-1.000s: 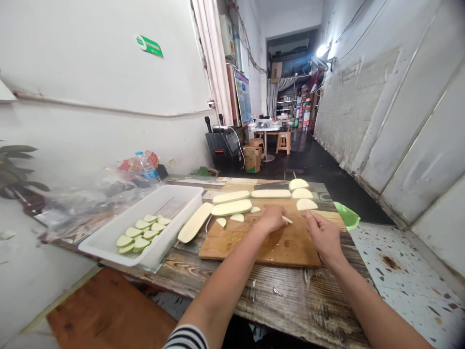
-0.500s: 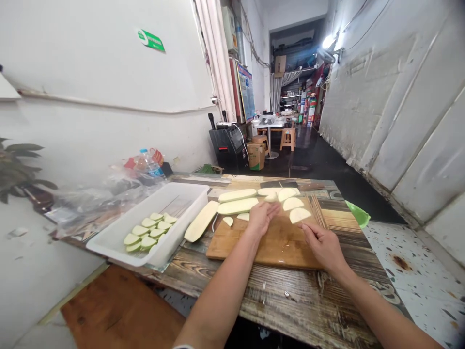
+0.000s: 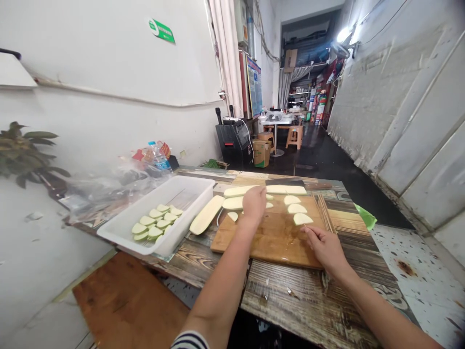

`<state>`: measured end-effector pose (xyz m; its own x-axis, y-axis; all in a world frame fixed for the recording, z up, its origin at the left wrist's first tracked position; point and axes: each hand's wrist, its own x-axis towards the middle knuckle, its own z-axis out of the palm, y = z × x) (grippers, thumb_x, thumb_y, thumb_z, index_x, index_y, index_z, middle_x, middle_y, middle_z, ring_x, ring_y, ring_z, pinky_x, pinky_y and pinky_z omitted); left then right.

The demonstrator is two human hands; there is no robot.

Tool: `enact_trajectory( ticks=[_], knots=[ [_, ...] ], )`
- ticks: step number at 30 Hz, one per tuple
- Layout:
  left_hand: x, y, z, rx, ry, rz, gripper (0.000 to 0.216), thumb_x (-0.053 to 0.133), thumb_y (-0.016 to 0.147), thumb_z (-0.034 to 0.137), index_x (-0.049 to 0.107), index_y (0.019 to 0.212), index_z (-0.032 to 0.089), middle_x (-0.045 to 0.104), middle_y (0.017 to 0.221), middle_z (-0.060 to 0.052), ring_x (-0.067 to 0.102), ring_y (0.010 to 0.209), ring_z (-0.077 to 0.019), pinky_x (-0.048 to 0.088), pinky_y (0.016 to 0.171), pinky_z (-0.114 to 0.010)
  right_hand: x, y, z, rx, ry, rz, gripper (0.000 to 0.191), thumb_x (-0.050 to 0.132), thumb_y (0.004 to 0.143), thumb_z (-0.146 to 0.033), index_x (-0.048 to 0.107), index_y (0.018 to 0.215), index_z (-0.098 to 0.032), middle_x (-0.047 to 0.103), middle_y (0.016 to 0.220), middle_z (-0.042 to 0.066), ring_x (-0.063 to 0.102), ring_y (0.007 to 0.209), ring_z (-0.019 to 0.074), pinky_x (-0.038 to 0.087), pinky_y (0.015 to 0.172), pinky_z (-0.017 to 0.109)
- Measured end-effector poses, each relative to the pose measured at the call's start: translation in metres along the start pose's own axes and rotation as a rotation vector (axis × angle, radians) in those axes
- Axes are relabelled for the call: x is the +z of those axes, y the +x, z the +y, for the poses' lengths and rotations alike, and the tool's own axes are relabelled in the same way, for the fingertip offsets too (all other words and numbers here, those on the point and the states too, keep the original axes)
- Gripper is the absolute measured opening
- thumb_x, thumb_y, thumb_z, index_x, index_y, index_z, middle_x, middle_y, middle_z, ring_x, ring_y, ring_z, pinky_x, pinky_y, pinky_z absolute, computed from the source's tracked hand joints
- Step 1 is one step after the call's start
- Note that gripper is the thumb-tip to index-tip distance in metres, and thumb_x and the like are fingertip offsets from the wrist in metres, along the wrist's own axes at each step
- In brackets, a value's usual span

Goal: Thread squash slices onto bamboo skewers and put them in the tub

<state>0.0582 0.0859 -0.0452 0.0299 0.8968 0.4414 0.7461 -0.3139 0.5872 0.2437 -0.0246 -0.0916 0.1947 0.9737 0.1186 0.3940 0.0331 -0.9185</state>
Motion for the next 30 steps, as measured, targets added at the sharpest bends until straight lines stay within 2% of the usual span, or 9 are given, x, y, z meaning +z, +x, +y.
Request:
enact_trajectory(
  ticks=[2,4,5,8,14,17,21,27,30],
  knots=[
    [0.005,0.011,-0.001,0.132,0.315,-0.218,0.025,0.048,0.078,0.017,0.064,0.098,0.020,0.064,0.104,-0.008,0.053,0.103,-0.0210,0.033,0.093,-0.035,0.001,0.000,0.001,0.028,0.056,0.022,0.044,0.048,0.072,-0.048,0.069,0.083,-0.010,0.045,0.042,-0.004,0.039,0.040,0.0113,0.030,0.041,0.022],
    [0.014,0.019,0.002,0.150,0.510,-0.383,0.025,0.051,0.074,0.012,0.064,0.095,0.020,0.065,0.100,-0.009,0.054,0.100,-0.0245,0.029,0.094,-0.042,0.003,0.000,0.001,0.039,0.085,0.033,0.045,0.049,0.071,-0.049,0.069,0.083,-0.010,0.043,0.042,-0.004,0.038,0.040,0.0109,0.028,0.040,0.022],
    [0.018,0.022,0.004,0.138,0.557,-0.424,0.024,0.052,0.073,0.010,0.065,0.091,0.018,0.065,0.096,-0.010,0.055,0.098,-0.0262,0.027,0.093,-0.046,0.003,0.000,0.001,0.043,0.090,0.035,0.045,0.049,0.071,-0.049,0.069,0.083,-0.010,0.043,0.042,-0.004,0.038,0.040,0.0108,0.028,0.040,0.022],
    [0.029,0.027,0.009,0.119,0.593,-0.453,0.024,0.049,0.073,0.006,0.065,0.088,0.015,0.065,0.095,-0.014,0.054,0.099,-0.0291,0.023,0.093,-0.051,0.004,0.000,0.002,0.042,0.091,0.044,0.043,0.050,0.071,-0.048,0.069,0.082,-0.011,0.044,0.043,-0.004,0.038,0.041,0.0106,0.029,0.041,0.021],
    [0.039,0.041,0.009,0.142,0.615,-0.518,0.020,0.048,0.075,0.005,0.065,0.083,0.011,0.065,0.094,-0.017,0.057,0.094,-0.0284,0.026,0.091,-0.048,0.004,0.000,-0.001,0.047,0.151,0.054,0.043,0.050,0.072,-0.047,0.067,0.083,-0.009,0.039,0.042,-0.006,0.033,0.040,0.0088,0.025,0.039,0.020],
    [0.040,0.047,0.007,0.164,0.603,-0.529,0.016,0.052,0.072,0.004,0.065,0.078,0.010,0.065,0.093,-0.018,0.057,0.093,-0.0292,0.026,0.091,-0.046,0.004,0.000,-0.002,0.070,0.163,0.063,0.044,0.050,0.071,-0.047,0.066,0.084,-0.008,0.038,0.042,-0.006,0.031,0.040,0.0082,0.022,0.039,0.020],
    [0.038,0.046,0.006,0.188,0.544,-0.489,0.020,0.050,0.073,0.003,0.064,0.085,0.010,0.064,0.095,-0.019,0.058,0.093,-0.0284,0.032,0.086,-0.042,0.004,0.001,0.002,0.071,0.165,0.063,0.044,0.050,0.072,-0.047,0.066,0.086,-0.008,0.037,0.043,-0.006,0.030,0.040,0.0082,0.021,0.039,0.020],
    [0.037,0.026,0.009,0.203,0.386,-0.382,0.020,0.052,0.078,0.016,0.061,0.095,0.017,0.066,0.090,-0.010,0.058,0.088,-0.0211,0.038,0.083,-0.033,0.004,0.001,0.011,0.048,0.170,0.056,0.044,0.050,0.075,-0.048,0.065,0.089,-0.010,0.038,0.045,-0.007,0.031,0.040,0.0083,0.023,0.040,0.020],
    [0.037,0.014,0.010,0.094,0.073,-0.227,0.020,0.054,0.078,0.026,0.062,0.094,0.018,0.066,0.093,-0.008,0.059,0.086,-0.0184,0.042,0.078,-0.028,0.003,-0.001,0.009,0.008,0.125,0.056,0.044,0.049,0.076,-0.048,0.066,0.092,-0.010,0.040,0.045,-0.006,0.034,0.042,0.0092,0.026,0.041,0.021]
  ],
)
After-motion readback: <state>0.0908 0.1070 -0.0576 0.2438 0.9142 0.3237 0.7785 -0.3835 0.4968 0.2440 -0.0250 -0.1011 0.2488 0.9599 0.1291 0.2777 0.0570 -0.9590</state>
